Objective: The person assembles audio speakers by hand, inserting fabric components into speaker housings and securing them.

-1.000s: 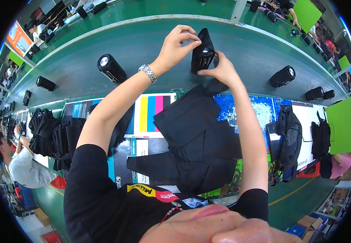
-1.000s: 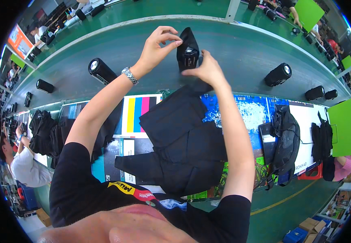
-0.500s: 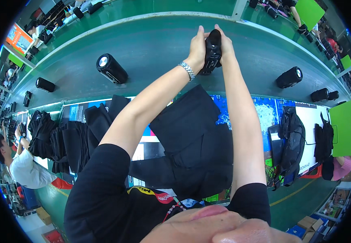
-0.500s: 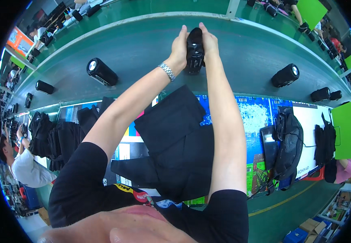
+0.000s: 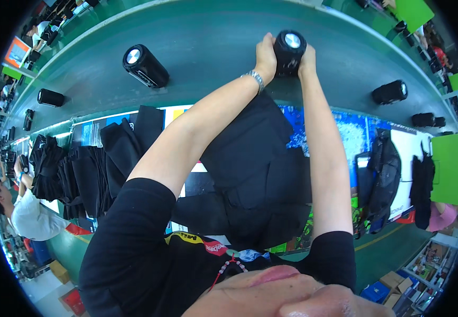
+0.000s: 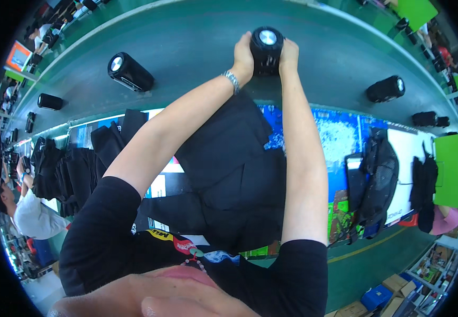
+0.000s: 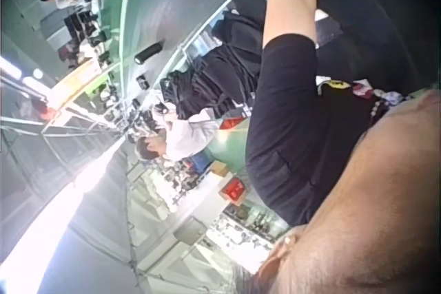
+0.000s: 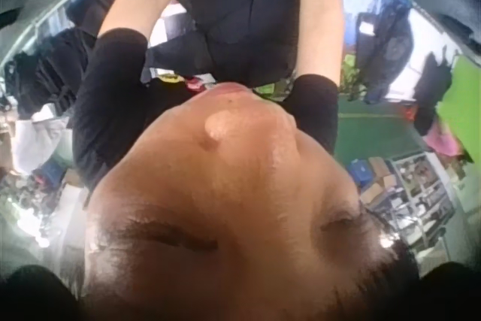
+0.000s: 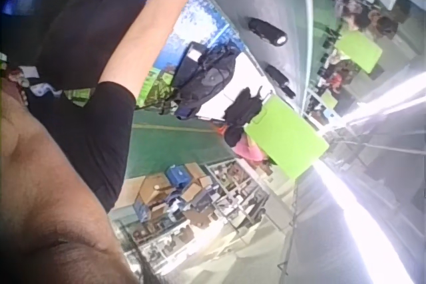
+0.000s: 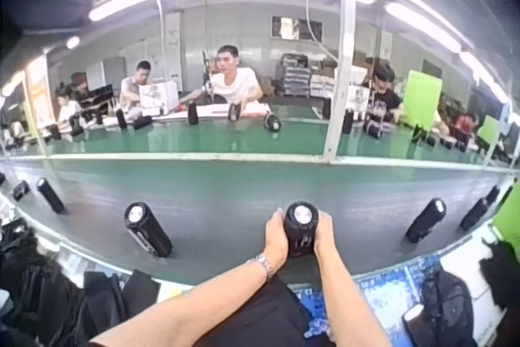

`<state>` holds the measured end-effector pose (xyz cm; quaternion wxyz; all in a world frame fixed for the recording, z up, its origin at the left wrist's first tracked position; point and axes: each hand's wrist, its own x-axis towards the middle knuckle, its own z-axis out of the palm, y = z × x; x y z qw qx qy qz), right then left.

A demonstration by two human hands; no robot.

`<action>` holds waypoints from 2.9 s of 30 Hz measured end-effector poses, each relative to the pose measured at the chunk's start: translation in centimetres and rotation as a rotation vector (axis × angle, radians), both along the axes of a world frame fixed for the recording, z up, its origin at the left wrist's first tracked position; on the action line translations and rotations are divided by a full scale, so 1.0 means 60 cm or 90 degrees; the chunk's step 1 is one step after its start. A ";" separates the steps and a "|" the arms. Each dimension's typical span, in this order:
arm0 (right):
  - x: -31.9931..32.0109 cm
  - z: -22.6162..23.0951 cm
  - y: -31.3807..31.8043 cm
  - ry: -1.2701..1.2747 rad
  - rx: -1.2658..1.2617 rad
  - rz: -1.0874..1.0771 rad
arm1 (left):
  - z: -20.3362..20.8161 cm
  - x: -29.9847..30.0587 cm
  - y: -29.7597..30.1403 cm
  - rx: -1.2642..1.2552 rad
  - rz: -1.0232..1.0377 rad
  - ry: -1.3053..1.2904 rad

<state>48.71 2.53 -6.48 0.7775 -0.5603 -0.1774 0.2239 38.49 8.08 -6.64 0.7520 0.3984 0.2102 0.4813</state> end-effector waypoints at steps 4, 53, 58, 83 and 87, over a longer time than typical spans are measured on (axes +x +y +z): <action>0.017 -0.017 -0.080 -0.211 -0.208 -0.239 | 0.039 -0.054 -0.022 0.075 -0.055 0.285; -0.549 0.203 -0.145 0.077 0.075 0.616 | 0.185 -0.679 -0.020 0.215 -0.437 0.179; -0.485 0.196 -0.116 0.114 0.132 0.499 | 0.190 -0.610 0.009 -0.021 -0.467 -0.113; -0.272 0.128 0.057 -0.054 -0.291 0.044 | 0.119 -0.342 0.161 -0.018 -0.273 0.465; -0.255 0.114 0.057 -0.073 -0.315 0.034 | 0.133 -0.304 0.169 0.020 -0.274 0.325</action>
